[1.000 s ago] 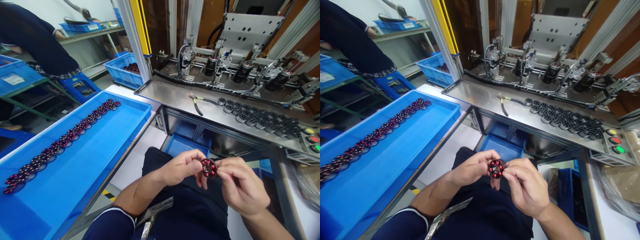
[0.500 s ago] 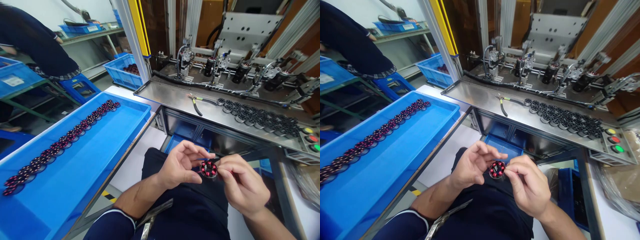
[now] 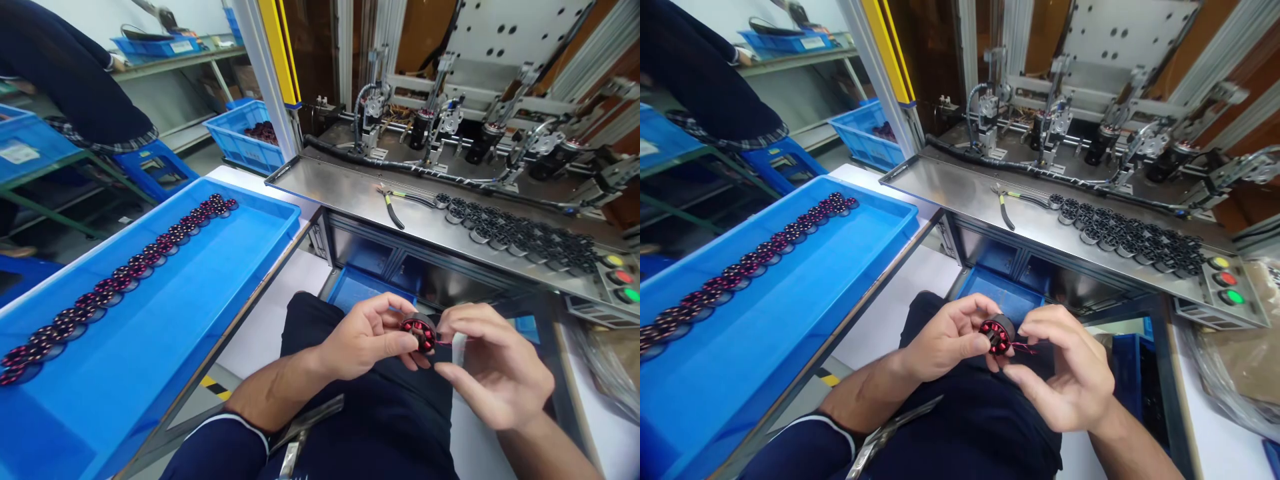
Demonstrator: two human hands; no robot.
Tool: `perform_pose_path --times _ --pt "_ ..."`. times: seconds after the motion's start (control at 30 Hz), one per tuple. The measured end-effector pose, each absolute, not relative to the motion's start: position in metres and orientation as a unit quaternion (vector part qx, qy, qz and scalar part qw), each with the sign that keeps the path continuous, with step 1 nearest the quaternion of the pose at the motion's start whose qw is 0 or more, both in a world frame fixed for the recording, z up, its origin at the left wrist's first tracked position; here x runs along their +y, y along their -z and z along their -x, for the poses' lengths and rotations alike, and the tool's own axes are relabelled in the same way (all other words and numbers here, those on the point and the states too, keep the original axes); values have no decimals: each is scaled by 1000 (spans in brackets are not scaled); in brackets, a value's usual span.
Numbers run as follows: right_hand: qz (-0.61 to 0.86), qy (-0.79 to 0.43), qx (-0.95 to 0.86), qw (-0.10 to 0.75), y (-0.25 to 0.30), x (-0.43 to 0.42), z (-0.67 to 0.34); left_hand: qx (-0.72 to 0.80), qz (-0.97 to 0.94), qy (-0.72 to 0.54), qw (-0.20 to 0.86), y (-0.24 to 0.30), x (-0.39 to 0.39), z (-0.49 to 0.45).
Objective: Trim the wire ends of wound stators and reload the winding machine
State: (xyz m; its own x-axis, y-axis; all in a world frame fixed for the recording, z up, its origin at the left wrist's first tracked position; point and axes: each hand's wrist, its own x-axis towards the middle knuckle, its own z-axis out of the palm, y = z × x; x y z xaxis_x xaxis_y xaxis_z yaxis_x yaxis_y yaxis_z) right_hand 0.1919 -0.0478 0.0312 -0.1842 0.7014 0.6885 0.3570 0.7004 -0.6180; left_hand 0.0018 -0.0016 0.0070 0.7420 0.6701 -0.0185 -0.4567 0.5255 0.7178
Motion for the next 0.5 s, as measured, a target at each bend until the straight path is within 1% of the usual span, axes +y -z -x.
perform_pose_path --times 0.07,0.37,0.5 --pt "359 -160 -753 527 -30 -48 -193 136 -354 -329 865 -6 -2 -2" --pt "407 -81 -781 467 -43 -53 -186 113 -345 -373 854 -2 -2 -5" --pt "448 -101 -758 463 -46 -57 -184 64 -358 -435 824 -5 -2 -3"
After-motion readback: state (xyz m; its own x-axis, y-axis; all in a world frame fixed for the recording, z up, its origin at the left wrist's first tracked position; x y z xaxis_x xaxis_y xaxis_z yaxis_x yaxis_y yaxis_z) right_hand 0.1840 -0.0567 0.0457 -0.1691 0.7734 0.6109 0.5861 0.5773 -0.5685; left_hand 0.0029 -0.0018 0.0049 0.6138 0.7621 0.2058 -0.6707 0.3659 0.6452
